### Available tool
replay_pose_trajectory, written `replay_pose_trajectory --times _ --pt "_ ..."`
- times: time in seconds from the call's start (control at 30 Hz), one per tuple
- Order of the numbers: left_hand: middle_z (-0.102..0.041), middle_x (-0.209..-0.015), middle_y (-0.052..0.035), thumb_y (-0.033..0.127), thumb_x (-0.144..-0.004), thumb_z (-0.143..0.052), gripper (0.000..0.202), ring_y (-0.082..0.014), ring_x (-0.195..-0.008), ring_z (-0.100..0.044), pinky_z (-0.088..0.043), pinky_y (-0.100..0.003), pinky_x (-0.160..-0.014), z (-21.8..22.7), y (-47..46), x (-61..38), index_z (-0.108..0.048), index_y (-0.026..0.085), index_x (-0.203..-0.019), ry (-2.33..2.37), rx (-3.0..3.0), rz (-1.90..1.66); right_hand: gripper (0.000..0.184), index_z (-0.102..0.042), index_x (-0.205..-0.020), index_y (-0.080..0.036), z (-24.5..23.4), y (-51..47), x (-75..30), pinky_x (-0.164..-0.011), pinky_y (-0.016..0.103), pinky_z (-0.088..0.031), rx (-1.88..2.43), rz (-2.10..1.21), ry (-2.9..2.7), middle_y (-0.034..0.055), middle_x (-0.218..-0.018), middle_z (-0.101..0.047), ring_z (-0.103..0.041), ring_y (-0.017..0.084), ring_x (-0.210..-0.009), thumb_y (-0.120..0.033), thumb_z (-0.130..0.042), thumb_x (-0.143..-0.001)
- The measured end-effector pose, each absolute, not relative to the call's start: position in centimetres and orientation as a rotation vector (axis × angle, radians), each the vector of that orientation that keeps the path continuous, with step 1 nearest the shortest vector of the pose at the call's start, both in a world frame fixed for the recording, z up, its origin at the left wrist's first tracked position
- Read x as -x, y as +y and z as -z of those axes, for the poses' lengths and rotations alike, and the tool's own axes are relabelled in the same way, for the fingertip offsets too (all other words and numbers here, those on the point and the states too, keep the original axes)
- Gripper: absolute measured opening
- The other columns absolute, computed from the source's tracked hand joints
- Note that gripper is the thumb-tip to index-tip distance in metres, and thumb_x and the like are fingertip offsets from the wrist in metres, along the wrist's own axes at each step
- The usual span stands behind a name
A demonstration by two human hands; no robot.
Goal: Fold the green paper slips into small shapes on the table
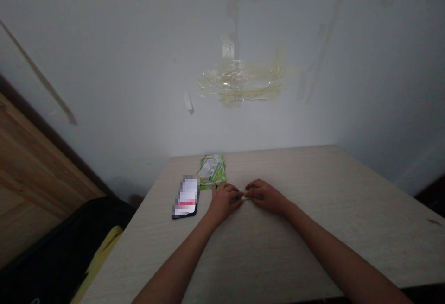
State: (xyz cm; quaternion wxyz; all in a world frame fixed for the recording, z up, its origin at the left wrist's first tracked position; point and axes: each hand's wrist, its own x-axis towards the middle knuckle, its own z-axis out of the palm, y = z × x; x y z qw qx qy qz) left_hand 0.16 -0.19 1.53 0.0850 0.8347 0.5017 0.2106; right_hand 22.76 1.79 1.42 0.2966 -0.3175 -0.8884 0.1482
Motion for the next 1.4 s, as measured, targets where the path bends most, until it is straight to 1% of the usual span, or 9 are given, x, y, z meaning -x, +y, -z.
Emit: replay_pose_trajectory --times 0.13,0.23,0.33,0.47,0.6,0.87,1.17,1.4 --pt "-0.068 -0.108 -0.0007 0.042 -0.082 -0.064 0.024 -0.0247 -0.114 -0.050 -0.007 -0.065 -0.108 -1.21 -0.08 -0.11 -0.070 0.037 -0.105 1.496 -2.490 -0.648 0.027 -0.071 -0.106 -0.028 -1.40 1.84 -22.75 -0.094 0.037 -0.046 0.861 -0.410 -2.366 0.0070 -0.112 -0.066 -0.058 0.020 -0.105 -0.018 -0.060 -0.084" --pt "-0.067 -0.111 -0.0008 0.042 -0.083 -0.062 0.024 -0.0243 -0.114 -0.050 -0.008 -0.064 -0.109 -1.04 -0.07 -0.08 -0.069 0.037 -0.106 1.495 -2.509 -0.653 0.026 -0.071 -0.106 -0.027 -1.31 1.85 -22.76 -0.094 0.037 -0.047 0.867 -0.456 -2.339 0.0073 -0.112 -0.065 -0.058 0.019 -0.106 -0.018 -0.060 -0.084" --pt "-0.067 -0.111 -0.0002 0.043 -0.085 -0.060 0.024 -0.0233 -0.114 -0.050 -0.006 -0.063 -0.110 -1.09 -0.17 -0.08 -0.069 0.037 -0.107 1.480 -2.545 -0.670 0.025 -0.071 -0.107 -0.026 -1.21 1.89 -22.90 -0.096 0.037 -0.046 0.857 -0.515 -2.313 0.0078 -0.112 -0.065 -0.058 0.019 -0.106 -0.023 -0.064 -0.083" --pt "-0.068 -0.109 -0.0007 0.044 -0.086 -0.058 0.024 -0.0232 -0.113 -0.051 -0.005 -0.062 -0.110 -1.25 -0.29 -0.08 -0.069 0.037 -0.107 1.469 -2.556 -0.684 0.027 -0.071 -0.107 -0.025 -0.94 2.16 -23.05 -0.097 0.037 -0.046 0.843 -0.563 -2.312 0.0084 -0.113 -0.065 -0.057 0.020 -0.108 -0.030 -0.069 -0.080" --pt "-0.068 -0.110 -0.0019 0.044 -0.086 -0.058 0.025 -0.0237 -0.114 -0.050 -0.004 -0.063 -0.110 -1.18 -0.26 -0.11 -0.069 0.035 -0.107 1.466 -2.555 -0.679 0.025 -0.071 -0.106 -0.025 -0.63 2.46 -22.96 -0.096 0.037 -0.046 0.852 -0.542 -2.310 0.0078 -0.112 -0.066 -0.058 0.020 -0.106 -0.031 -0.067 -0.082" --pt "-0.067 -0.110 -0.0013 0.043 -0.085 -0.060 0.023 -0.0239 -0.114 -0.051 -0.002 -0.066 -0.110 -1.27 -0.27 -0.18 -0.069 0.035 -0.106 1.464 -2.587 -0.675 0.022 -0.072 -0.105 -0.026 -1.01 2.18 -22.78 -0.093 0.036 -0.047 0.882 -0.479 -2.334 0.0073 -0.109 -0.067 -0.059 0.019 -0.103 -0.030 -0.064 -0.085" --pt "-0.068 -0.107 -0.0019 0.043 -0.086 -0.058 0.023 -0.0229 -0.112 -0.052 -0.003 -0.063 -0.111 -1.33 -0.32 -0.20 -0.070 0.035 -0.104 1.466 -2.604 -0.704 0.020 -0.073 -0.102 -0.026 -1.10 2.26 -22.72 -0.093 0.036 -0.047 0.897 -0.488 -2.331 0.0069 -0.108 -0.067 -0.059 0.019 -0.103 -0.032 -0.061 -0.087" --pt "-0.068 -0.105 -0.0009 0.045 -0.090 -0.052 0.024 -0.0219 -0.110 -0.053 -0.007 -0.062 -0.110 -1.49 -0.35 -0.40 -0.071 0.036 -0.102 1.480 -2.611 -0.718 0.021 -0.073 -0.100 -0.024 -1.13 2.27 -22.71 -0.093 0.034 -0.046 0.887 -0.514 -2.308 0.0073 -0.107 -0.067 -0.058 0.018 -0.103 -0.033 -0.057 -0.090"
